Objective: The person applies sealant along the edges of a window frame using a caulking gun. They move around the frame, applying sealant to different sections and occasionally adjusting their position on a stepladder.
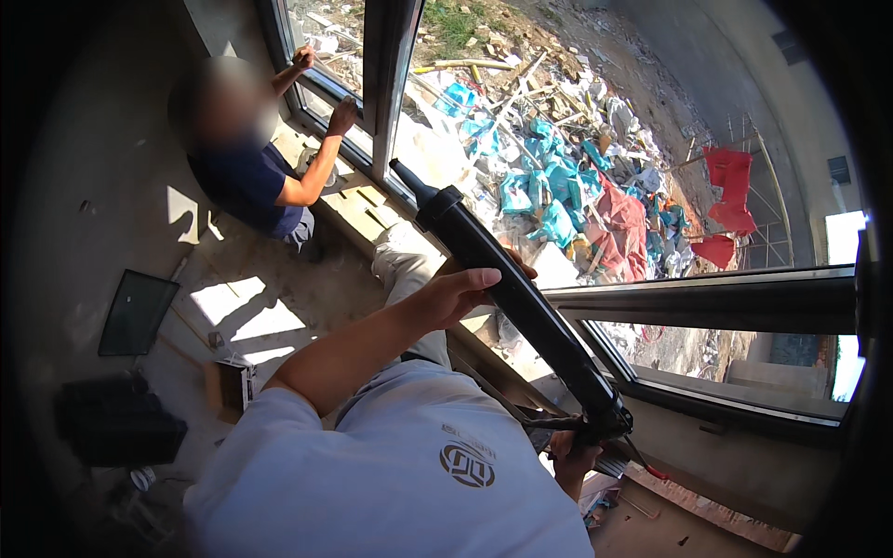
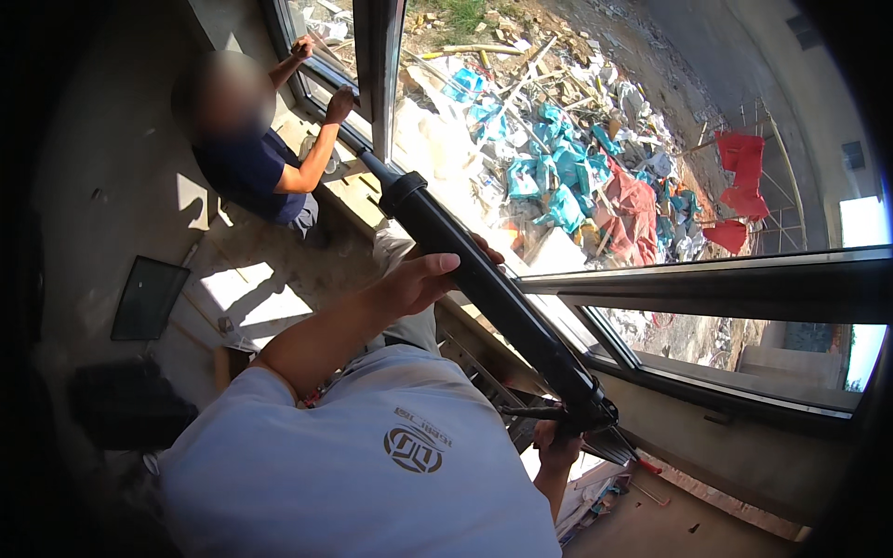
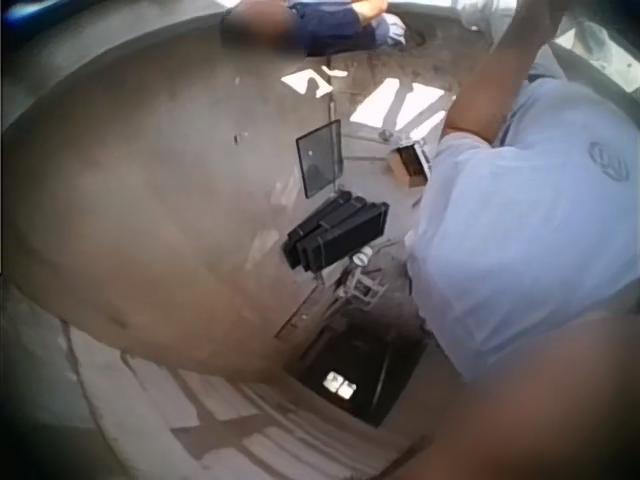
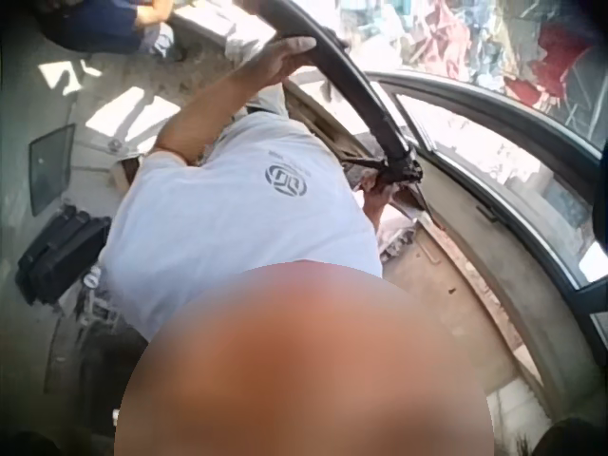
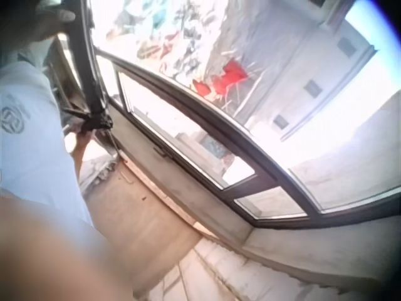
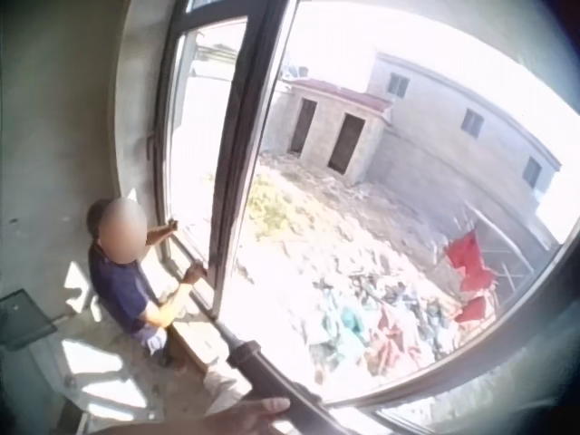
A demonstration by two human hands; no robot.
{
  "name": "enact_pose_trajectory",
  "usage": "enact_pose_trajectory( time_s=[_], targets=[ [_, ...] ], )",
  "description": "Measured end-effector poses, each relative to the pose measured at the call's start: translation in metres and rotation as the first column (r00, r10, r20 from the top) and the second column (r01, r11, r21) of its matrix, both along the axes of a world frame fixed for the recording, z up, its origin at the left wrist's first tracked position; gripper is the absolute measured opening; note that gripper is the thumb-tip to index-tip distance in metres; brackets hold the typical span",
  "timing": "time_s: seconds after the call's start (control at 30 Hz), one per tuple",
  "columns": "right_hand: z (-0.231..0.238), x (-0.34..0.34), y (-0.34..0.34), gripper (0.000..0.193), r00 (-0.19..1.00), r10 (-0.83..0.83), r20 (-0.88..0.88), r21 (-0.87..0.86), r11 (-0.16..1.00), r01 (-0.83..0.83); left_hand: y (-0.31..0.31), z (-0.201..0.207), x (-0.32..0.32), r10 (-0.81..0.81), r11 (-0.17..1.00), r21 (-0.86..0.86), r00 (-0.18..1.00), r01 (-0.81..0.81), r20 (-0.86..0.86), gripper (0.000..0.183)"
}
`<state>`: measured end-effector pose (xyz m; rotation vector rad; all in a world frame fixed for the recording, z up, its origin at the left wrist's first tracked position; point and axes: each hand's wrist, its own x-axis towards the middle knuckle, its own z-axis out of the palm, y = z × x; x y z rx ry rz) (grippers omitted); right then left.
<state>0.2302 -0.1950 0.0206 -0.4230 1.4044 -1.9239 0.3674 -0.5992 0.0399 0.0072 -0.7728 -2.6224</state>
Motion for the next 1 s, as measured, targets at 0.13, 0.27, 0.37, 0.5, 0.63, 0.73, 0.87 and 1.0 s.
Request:
enact_pose_trajectory(
  time_s=[0.13, 0.27, 0.37, 0.5, 0.63, 0.73, 0.87, 1.0],
  targets=[
    [-0.027, -0.001, 0.018, 0.039, 0.998, -0.063, -0.011, 0.220, 0.974, 0.064, 0.011, 0.013, -0.020, -0.066, 0.983, -0.182, 0.980, 0.032, -0.186, 0.057],
    [-0.044, 0.010, 0.031, 0.028, 0.981, -0.057, -0.186, 0.280, 0.954, 0.109, 0.022, 0.045, -0.027, -0.108, 0.941, -0.336, 0.974, 0.037, -0.197, 0.050],
    [-0.034, 0.012, 0.027, 0.033, 0.979, -0.205, 0.024, 0.283, 0.940, 0.190, 0.029, 0.056, -0.029, -0.107, 0.915, -0.403, 0.977, 0.025, -0.182, 0.048],
    [-0.024, 0.009, 0.017, 0.039, 0.958, -0.287, -0.002, 0.259, 0.925, 0.278, 0.041, 0.073, -0.036, -0.048, 0.919, -0.392, 0.981, -0.030, -0.187, 0.046],
    [-0.011, -0.008, 0.010, 0.042, 0.896, -0.435, -0.091, 0.158, 0.882, 0.444, 0.034, 0.108, -0.042, 0.071, 0.921, -0.387, 0.996, -0.046, 0.049, 0.032],
    [-0.002, -0.037, 0.011, 0.046, 0.853, -0.260, -0.453, 0.035, 0.951, 0.308, 0.021, 0.129, -0.052, 0.122, 0.929, -0.367, 0.978, -0.052, 0.169, 0.044],
    [0.049, -0.044, -0.027, 0.051, 0.858, -0.304, -0.415, -0.118, 0.953, 0.280, -0.004, 0.174, -0.063, 0.096, 0.937, -0.349, 0.979, -0.028, 0.179, 0.059],
    [0.104, -0.052, -0.073, 0.056, 0.863, -0.212, -0.460, -0.258, 0.961, 0.098, -0.025, 0.231, -0.068, 0.148, 0.909, -0.410, 0.979, -0.079, 0.139, 0.066]
  ],
)
